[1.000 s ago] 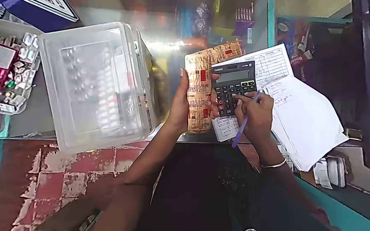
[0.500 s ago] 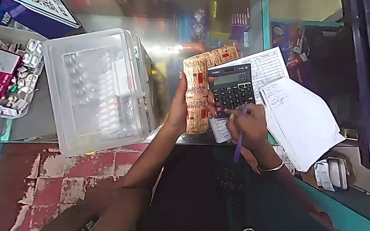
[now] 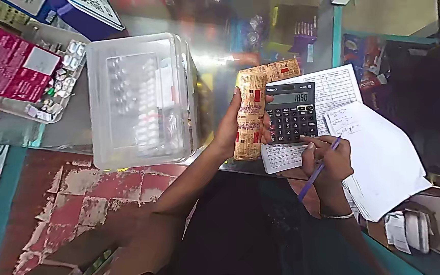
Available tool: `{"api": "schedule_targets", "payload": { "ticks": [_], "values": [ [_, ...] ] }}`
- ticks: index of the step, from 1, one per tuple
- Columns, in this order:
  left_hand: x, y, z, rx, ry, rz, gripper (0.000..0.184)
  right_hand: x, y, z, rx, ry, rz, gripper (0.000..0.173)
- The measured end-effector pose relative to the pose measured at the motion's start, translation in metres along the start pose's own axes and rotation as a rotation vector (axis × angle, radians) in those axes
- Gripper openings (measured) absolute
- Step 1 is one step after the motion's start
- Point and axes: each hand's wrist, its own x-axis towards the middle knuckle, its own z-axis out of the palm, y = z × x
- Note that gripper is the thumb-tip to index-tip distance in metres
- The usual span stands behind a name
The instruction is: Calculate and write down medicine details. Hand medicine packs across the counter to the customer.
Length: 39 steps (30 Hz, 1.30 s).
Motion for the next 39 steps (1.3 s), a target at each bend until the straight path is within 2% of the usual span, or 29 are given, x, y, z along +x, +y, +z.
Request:
{"api": "schedule_targets", "payload": {
  "ticks": [6,14,28,39],
  "values": [
    [-0.0022,0.0023,0.0033,-0.004,0.023,-0.038,0.086,-0.0007,-0.0019,0.0042,-0.026,0.011,0.027,0.023],
    [0.0015,-0.0011,-0.0007,-0.037,-0.011,-0.029,0.088,-0.0003,0.0010,0.0045,0.021,0.005,0.041,0.023],
    [0.0071,0.0033,0.0047,-0.070,-0.037,0.011,0.080,0.0011,-0.0007,0.0035,0.005,0.007,0.047,0.025],
    [-0.0008,-0.0011,-0.0005,0.002,-0.036,0.000,0.086,-0.0007,-0.0004,0.0051,0.063,0.011,0.056,0.023]
  ]
}}
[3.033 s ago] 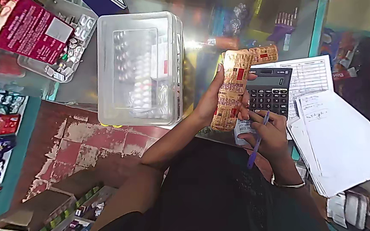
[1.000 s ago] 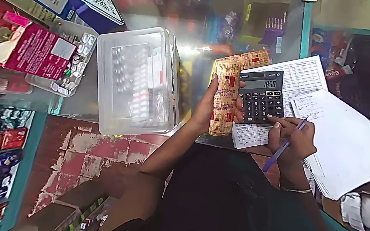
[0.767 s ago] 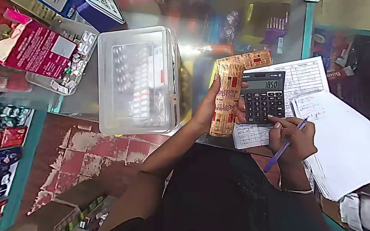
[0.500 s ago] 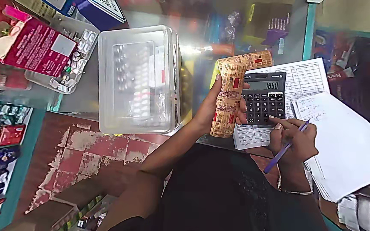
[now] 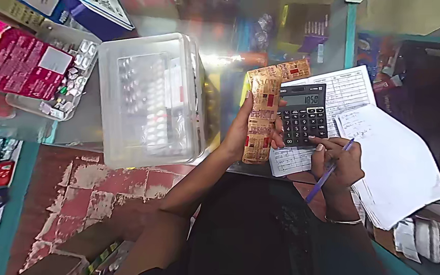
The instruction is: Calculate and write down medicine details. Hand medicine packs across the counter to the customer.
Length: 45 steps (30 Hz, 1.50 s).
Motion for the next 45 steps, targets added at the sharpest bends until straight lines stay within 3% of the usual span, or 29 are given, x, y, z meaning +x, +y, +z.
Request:
{"api": "schedule_targets", "payload": {
  "ticks": [6,15,20,39,45],
  "values": [
    [0.000,-0.001,0.001,0.060,0.011,0.039,0.088,0.001,0.001,0.001,-0.088,0.022,0.033,0.016],
    [0.000,0.000,0.002,0.046,0.018,0.027,0.088,0.003,0.003,0.007,-0.200,-0.122,0.056,0.048],
    [-0.001,-0.001,0.001,0.034,0.016,0.026,0.088,-0.003,0.003,0.003,-0.093,-0.003,0.041,0.044],
    [0.001,-0.003,0.000,-0.016,0.020,-0.012,0.087,-0.002,0.005,0.000,-0.029,-0.047,0.039,0.039],
    [-0.002,-0.004,-0.002,0.028,0.008,0.003,0.090,-0.005,0.002,-0.008,-0.034,-0.064,-0.093,0.038]
  ]
}}
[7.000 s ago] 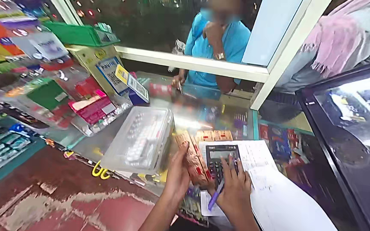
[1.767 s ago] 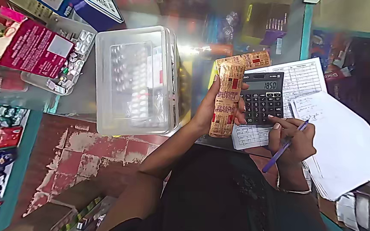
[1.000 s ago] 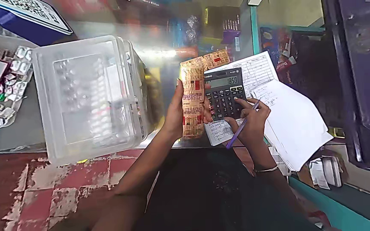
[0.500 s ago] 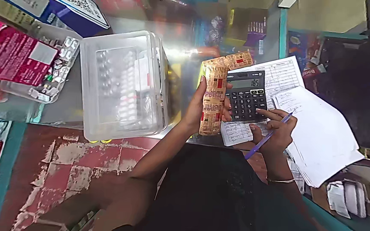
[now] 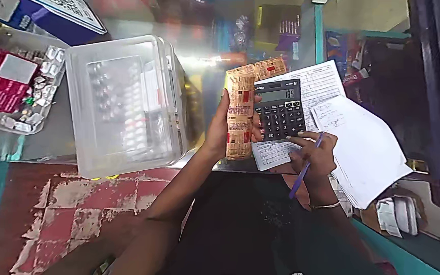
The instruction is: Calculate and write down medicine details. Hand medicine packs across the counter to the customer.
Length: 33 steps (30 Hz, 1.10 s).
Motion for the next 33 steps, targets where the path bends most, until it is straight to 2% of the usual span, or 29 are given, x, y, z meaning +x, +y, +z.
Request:
{"api": "schedule_targets", "payload": {
  "ticks": [15,22,25,29,33],
  "values": [
    [0.001,0.002,0.001,-0.023,0.027,-0.015,0.090,0.006,0.001,0.011,-0.079,-0.094,0.067,0.050],
    [0.003,0.006,0.002,-0.026,0.097,0.019,0.088,0.000,0.002,0.001,-0.151,0.051,0.145,0.047],
    [0.003,0.005,0.001,-0.034,0.095,0.015,0.087,0.001,0.002,0.001,-0.205,0.024,0.121,0.052],
    [0.004,0.008,0.003,-0.045,0.102,0.003,0.086,0.004,0.002,0.003,-0.185,0.043,0.086,0.048],
    [0.003,0.006,0.001,-0.050,0.092,0.008,0.086,0.007,0.000,0.007,-0.183,0.018,0.126,0.051]
  ]
}}
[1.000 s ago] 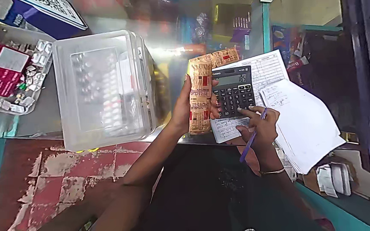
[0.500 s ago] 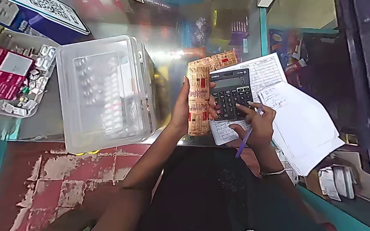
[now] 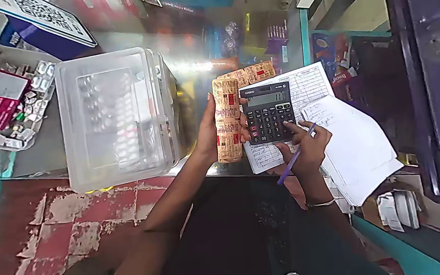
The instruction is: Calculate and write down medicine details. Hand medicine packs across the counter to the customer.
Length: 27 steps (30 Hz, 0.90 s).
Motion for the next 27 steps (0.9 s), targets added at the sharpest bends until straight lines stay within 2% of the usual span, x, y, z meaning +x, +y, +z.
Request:
{"api": "schedule_targets", "payload": {
  "ticks": [9,12,16,19,22,24,27],
  "values": [
    [-0.001,0.000,0.000,-0.002,-0.011,0.014,0.084,0.003,-0.001,0.005,-0.022,-0.119,0.019,0.059],
    [-0.002,0.001,0.001,0.014,0.007,0.004,0.086,0.000,-0.005,0.002,0.056,-0.099,0.021,0.059],
    [-0.003,0.001,0.001,0.003,-0.013,0.006,0.087,-0.011,-0.015,0.002,0.295,-0.123,-0.112,0.051],
    [-0.003,0.001,0.002,-0.008,-0.007,0.003,0.086,-0.011,-0.016,0.004,0.314,-0.165,-0.251,0.052],
    [-0.003,0.001,0.002,-0.006,-0.005,0.013,0.086,-0.009,-0.018,0.005,0.291,-0.267,-0.278,0.056],
    [-0.002,0.001,0.002,0.001,0.002,0.017,0.086,-0.010,-0.018,0.004,0.280,-0.234,-0.264,0.055],
    [-0.002,0.001,-0.001,0.013,-0.008,0.018,0.087,-0.011,-0.015,-0.002,0.231,-0.110,-0.138,0.052]
  ]
}}
